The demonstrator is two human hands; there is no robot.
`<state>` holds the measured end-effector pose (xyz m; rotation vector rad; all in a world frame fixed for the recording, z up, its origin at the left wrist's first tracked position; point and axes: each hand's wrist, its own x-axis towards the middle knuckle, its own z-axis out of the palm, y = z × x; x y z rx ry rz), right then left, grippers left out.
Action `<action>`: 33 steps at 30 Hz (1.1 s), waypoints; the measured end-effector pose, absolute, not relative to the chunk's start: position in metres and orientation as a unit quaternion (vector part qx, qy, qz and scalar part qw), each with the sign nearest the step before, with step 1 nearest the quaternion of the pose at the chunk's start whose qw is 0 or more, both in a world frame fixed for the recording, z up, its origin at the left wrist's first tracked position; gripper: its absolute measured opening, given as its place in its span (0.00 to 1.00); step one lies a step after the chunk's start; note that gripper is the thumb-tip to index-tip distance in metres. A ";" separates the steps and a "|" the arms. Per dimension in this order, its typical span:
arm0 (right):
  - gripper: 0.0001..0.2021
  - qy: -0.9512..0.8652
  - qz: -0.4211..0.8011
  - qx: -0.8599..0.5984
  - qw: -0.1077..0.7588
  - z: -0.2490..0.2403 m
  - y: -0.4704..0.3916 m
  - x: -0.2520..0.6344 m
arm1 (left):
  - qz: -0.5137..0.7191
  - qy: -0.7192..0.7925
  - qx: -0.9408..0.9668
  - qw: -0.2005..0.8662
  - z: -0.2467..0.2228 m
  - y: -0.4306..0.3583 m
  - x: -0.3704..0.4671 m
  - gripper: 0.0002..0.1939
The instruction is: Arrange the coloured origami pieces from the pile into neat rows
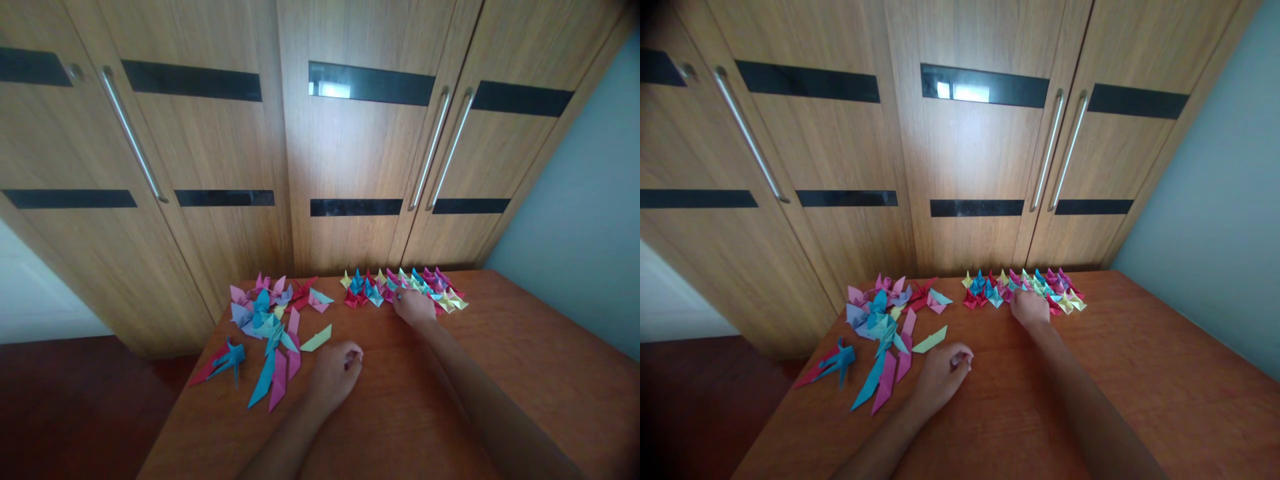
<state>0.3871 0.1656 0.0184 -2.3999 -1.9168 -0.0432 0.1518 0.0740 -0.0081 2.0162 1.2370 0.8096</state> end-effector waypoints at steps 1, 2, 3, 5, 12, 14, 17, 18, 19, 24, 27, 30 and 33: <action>0.17 -0.621 -0.014 -0.782 0.049 0.019 0.164 0.388 | 0.309 0.468 0.765 0.317 -0.008 0.074 0.152 0.10; 0.18 -0.616 -0.013 -0.785 0.065 0.020 0.161 0.391 | 0.311 0.467 0.764 0.319 -0.008 0.074 0.152 0.10; 0.18 -0.606 -0.012 -0.791 0.082 0.020 0.158 0.395 | 0.313 0.465 0.764 0.321 -0.009 0.074 0.152 0.10; 0.19 -0.577 -0.010 -0.808 0.117 0.019 0.149 0.406 | 0.313 0.463 0.764 0.322 -0.010 0.074 0.152 0.10; 0.21 -0.538 0.007 -0.827 0.162 0.005 0.109 0.438 | 0.305 0.470 0.764 0.320 -0.013 0.076 0.153 0.10; 0.21 -0.558 0.016 -0.817 0.146 0.003 0.102 0.436 | 0.303 0.470 0.765 0.320 -0.011 0.076 0.153 0.10; 0.21 -0.581 0.014 -0.806 0.110 0.003 0.099 0.428 | 0.304 0.471 0.765 0.317 -0.009 0.076 0.153 0.10; 0.20 -0.585 0.011 -0.805 0.098 0.002 0.100 0.425 | 0.305 0.470 0.765 0.317 -0.008 0.076 0.153 0.10; 0.19 -0.586 0.010 -0.805 0.086 0.002 0.100 0.422 | 0.305 0.469 0.766 0.317 -0.008 0.076 0.152 0.10; 0.14 -0.588 0.008 -0.807 0.050 0.002 0.105 0.416 | 0.304 0.467 0.768 0.315 -0.010 0.076 0.152 0.10; 0.14 -0.590 0.002 -0.806 0.043 0.003 0.108 0.415 | 0.304 0.469 0.768 0.312 -0.010 0.076 0.152 0.10; 0.15 -0.592 -0.006 -0.805 0.039 0.003 0.111 0.415 | 0.303 0.468 0.769 0.314 -0.010 0.076 0.152 0.10; 0.15 -0.592 -0.013 -0.805 0.042 0.002 0.115 0.414 | 0.302 0.468 0.768 0.314 -0.010 0.076 0.152 0.10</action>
